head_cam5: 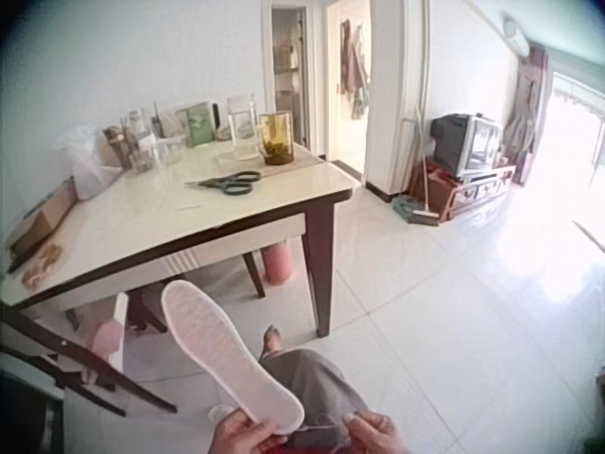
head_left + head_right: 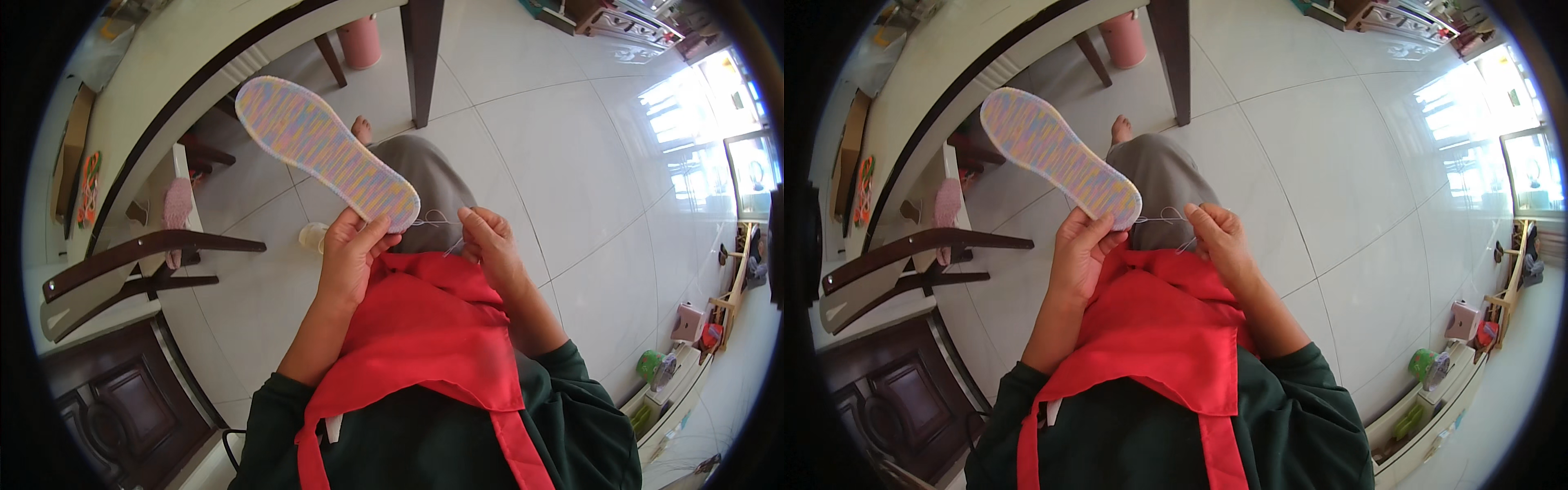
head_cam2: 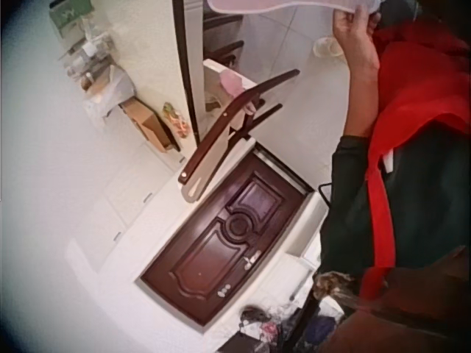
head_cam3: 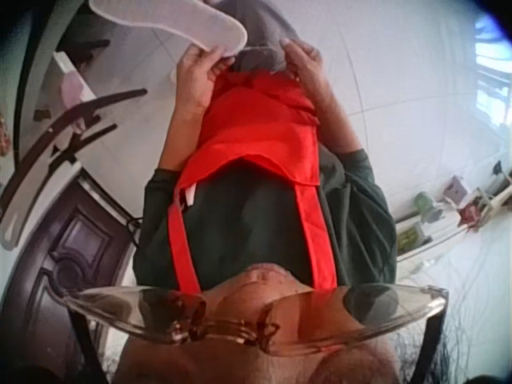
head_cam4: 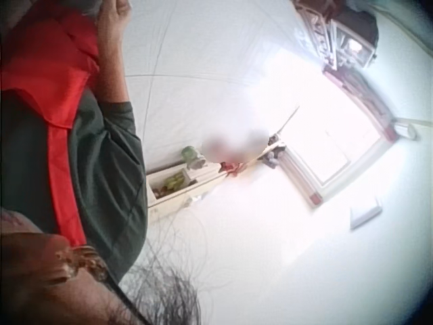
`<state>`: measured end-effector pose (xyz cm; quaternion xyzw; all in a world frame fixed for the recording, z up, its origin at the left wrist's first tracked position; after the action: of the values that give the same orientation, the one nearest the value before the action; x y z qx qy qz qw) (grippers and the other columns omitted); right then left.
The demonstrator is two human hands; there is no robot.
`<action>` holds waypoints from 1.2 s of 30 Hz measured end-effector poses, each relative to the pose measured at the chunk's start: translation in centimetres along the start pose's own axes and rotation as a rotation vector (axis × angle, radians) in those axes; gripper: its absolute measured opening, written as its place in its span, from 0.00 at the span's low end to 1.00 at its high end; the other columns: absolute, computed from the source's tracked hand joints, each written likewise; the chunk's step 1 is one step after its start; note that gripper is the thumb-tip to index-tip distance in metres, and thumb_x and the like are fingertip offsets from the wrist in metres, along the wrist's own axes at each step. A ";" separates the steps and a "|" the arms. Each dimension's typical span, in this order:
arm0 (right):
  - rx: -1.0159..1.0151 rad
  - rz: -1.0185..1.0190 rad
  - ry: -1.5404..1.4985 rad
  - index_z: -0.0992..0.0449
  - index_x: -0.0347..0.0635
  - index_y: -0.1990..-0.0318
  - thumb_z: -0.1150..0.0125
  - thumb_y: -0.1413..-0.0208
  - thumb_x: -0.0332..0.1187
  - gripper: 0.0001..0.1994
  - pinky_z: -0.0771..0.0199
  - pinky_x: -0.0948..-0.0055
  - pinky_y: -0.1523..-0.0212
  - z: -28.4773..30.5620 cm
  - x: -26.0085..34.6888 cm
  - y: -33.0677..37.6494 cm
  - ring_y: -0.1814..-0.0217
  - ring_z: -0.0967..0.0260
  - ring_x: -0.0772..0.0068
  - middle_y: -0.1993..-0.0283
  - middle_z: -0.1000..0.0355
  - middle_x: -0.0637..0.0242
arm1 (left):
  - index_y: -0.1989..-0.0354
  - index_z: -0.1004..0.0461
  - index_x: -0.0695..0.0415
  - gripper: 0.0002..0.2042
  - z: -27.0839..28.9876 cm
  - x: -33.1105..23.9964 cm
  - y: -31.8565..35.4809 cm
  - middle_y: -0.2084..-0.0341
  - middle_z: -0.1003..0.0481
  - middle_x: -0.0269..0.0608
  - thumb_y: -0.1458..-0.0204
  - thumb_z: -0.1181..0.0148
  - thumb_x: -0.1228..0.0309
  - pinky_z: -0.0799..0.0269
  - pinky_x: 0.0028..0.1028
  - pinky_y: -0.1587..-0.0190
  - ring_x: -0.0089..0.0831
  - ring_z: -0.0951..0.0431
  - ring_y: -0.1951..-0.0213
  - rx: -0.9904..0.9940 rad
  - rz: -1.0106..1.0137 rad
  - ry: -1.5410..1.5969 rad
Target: The person sews a colorful slipper sole using a needle and thread. They hold the sole in their left hand and repeatedly pass the needle through the edge while pulling the thread with their right hand.
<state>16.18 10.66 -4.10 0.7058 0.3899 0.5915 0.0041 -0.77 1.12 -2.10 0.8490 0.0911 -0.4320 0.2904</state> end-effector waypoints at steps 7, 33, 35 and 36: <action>-0.024 0.024 0.104 0.43 0.49 0.83 0.49 0.40 0.37 0.19 0.54 0.82 0.84 0.7 0.0 -0.8 0.84 0.58 0.89 0.84 0.51 0.81 | 0.55 0.30 0.62 0.10 0.3 0.0 -0.2 0.62 0.25 0.39 0.45 0.47 0.76 0.25 0.22 0.61 0.24 0.24 0.63 -0.011 -0.016 -0.012; -0.343 0.487 0.875 0.42 0.37 0.82 0.47 0.42 0.34 0.19 0.46 0.69 0.81 2.3 0.7 -0.5 0.83 0.52 0.75 0.86 0.45 0.68 | 0.54 0.29 0.61 0.11 1.2 -0.1 -0.1 0.64 0.25 0.36 0.46 0.45 0.75 0.26 0.20 0.65 0.22 0.24 0.64 -0.060 -0.051 -0.067; -0.264 0.455 0.885 0.39 0.37 0.75 0.48 0.41 0.33 0.13 0.43 0.67 0.78 2.6 0.4 -0.8 0.82 0.49 0.70 0.85 0.42 0.65 | 0.54 0.29 0.61 0.11 1.2 0.0 -0.1 0.64 0.24 0.36 0.46 0.45 0.75 0.27 0.19 0.66 0.21 0.24 0.65 -0.058 -0.064 -0.114; -0.226 0.439 0.889 0.37 0.37 0.72 0.48 0.41 0.33 0.11 0.41 0.65 0.77 2.8 0.4 -0.8 0.82 0.48 0.67 0.84 0.40 0.64 | 0.54 0.29 0.61 0.11 1.1 0.0 -0.1 0.65 0.24 0.36 0.47 0.44 0.75 0.27 0.19 0.67 0.21 0.24 0.66 -0.057 -0.070 -0.137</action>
<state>18.06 12.71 -4.96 0.4462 0.1300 0.8600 -0.2106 -1.58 0.57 -2.70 0.8050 0.1130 -0.4963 0.3048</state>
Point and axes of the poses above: each hand's wrist, its own y-axis away from the middle knuckle, its own z-axis out of the back of the hand, x = y × z, the point moved 4 cm from there along -y, towards the middle knuckle
